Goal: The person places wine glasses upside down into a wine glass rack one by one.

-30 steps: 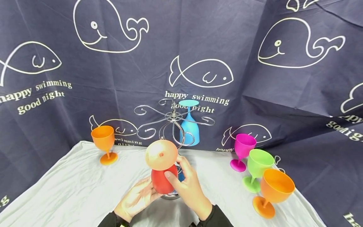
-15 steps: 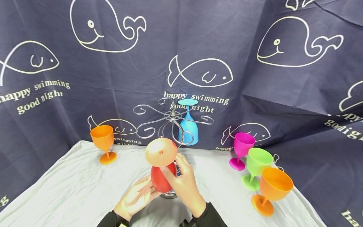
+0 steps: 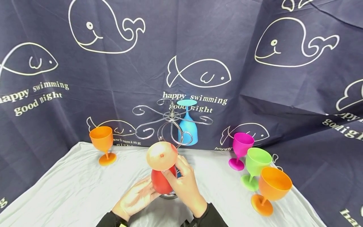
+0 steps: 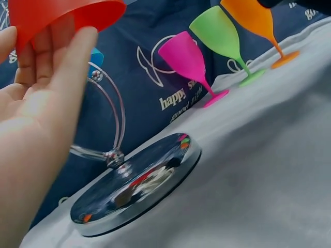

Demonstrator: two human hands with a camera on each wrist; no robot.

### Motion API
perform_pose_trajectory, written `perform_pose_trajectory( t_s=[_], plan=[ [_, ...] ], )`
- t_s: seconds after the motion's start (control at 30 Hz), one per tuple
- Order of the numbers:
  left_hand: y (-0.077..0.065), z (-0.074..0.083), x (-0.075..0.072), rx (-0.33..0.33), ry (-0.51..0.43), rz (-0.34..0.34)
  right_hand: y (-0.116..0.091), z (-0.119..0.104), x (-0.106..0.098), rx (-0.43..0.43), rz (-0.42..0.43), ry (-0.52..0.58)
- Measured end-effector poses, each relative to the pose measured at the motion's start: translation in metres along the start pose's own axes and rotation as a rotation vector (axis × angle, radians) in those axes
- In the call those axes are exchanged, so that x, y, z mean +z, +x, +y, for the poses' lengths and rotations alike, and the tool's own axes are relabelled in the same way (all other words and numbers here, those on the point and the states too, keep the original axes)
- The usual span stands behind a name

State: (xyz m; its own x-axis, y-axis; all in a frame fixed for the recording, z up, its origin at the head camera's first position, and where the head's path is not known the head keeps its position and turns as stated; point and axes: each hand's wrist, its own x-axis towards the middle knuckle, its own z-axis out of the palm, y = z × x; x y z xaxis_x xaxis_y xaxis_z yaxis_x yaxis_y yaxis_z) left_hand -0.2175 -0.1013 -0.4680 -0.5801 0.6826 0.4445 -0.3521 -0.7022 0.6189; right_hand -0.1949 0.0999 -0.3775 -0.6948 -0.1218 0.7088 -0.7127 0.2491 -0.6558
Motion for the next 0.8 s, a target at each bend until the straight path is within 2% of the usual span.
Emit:
perform_pose_trajectory(
  t_s=[0.23,0.4,0.53,0.63,0.8],
  plan=[
    [-0.003,0.008,-0.002,-0.068,0.162,0.077,-0.001,0.0,-0.001,-0.002,0.002,-0.003],
    [-0.004,0.016,0.0,-0.114,0.326,0.124,-0.001,0.0,-0.001,-0.006,0.012,-0.023],
    [-0.004,0.022,0.002,-0.136,0.465,0.204,0.0,0.002,-0.002,-0.034,0.015,-0.039],
    [-0.004,0.026,0.004,-0.146,0.621,0.325,0.001,0.002,-0.003,-0.038,0.015,-0.039],
    [-0.002,0.032,0.006,-0.143,0.915,0.579,0.0,0.003,-0.004,-0.052,0.031,-0.045]
  ],
)
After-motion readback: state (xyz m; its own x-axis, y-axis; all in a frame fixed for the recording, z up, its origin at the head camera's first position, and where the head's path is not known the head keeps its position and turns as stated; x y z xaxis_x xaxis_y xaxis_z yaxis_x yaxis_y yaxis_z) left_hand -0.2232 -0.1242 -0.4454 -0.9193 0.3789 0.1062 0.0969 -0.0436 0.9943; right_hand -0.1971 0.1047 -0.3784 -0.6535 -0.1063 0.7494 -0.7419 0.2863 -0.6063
